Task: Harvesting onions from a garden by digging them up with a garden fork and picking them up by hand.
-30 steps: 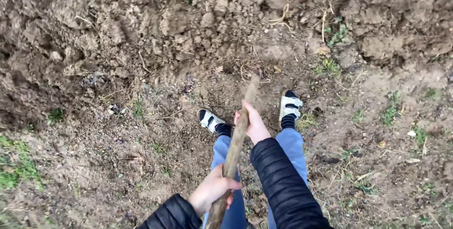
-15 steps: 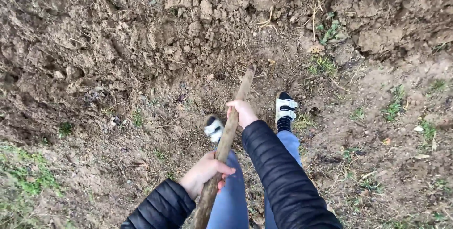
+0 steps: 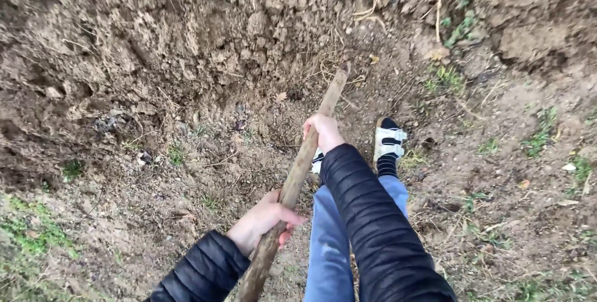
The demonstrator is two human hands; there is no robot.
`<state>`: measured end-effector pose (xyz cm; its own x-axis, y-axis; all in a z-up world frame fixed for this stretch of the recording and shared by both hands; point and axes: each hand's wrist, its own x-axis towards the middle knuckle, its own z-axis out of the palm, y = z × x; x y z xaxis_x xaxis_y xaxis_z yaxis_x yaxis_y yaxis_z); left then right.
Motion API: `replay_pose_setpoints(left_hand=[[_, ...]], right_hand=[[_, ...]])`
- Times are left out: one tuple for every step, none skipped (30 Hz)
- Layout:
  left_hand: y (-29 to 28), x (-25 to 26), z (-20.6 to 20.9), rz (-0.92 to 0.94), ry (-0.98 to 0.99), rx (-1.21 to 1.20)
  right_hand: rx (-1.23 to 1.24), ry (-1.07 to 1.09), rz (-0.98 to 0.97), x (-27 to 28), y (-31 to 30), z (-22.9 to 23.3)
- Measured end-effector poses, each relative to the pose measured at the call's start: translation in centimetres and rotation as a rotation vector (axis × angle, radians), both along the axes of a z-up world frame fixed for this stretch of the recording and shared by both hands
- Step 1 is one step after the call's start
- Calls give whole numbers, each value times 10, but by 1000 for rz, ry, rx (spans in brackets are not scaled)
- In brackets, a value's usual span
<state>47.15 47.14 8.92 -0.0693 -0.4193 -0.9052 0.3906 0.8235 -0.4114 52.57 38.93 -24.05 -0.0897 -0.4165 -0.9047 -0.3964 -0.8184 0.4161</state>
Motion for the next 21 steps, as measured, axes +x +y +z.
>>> replay_pose_setpoints(left_hand=[[0, -13, -6, 1, -37, -11], [-13, -38, -17, 6, -40, -4], [-29, -64, -28, 36, -50, 18], [-45, -89, -40, 66, -61, 40], [-64, -115, -54, 74, -53, 31], [-83, -141, -68, 79, -59, 50], [-105, -166, -86, 90, -72, 76], [-134, -187, -94, 103, -70, 74], [-158, -207, -109, 37, -41, 127], [-182, -227, -127, -28, -10, 180], [-204, -241, -149, -16, -5, 165], [-228, -256, -173, -231, 38, 244], [-259, -272, -187, -445, 85, 301], [-282, -274, -196, -432, 92, 264], [-298, -274, -214, -672, 188, 233], [-315, -273, -231, -913, 280, 199], [-324, -269, -237, -901, 277, 179], [-333, -263, -241, -902, 298, 152], [-338, -261, -244, -910, 320, 128], [-350, -263, -249, -905, 316, 112], [-358, -266, -258, -931, 291, 106]], right_hand=[[-43, -25, 41, -14, 1, -21], [-36, -29, 45, -21, -1, -7], [36, -89, -261, -30, -4, 7], [109, -148, -567, -40, -9, 21], [99, -143, -558, -54, -18, 20], [132, -161, -560, -69, -28, 18], [174, -182, -557, -80, -38, 12], [173, -180, -544, -97, -59, 9], [251, -234, -495, -112, -75, 0], [329, -286, -446, -127, -91, -11], [315, -284, -432, -135, -104, -26], [349, -285, -408, -143, -117, -42], [365, -279, -378, -154, -140, -50], [331, -270, -359, -156, -155, -51], [401, -162, -496, -154, -160, -60], [467, -52, -633, -151, -165, -67], [449, -51, -619, -164, -191, -103], [442, -119, -584, -175, -218, -137], [437, -187, -555, -189, -243, -170], [422, -186, -547, -177, -237, -166], [359, -67, -596, -164, -225, -164]])
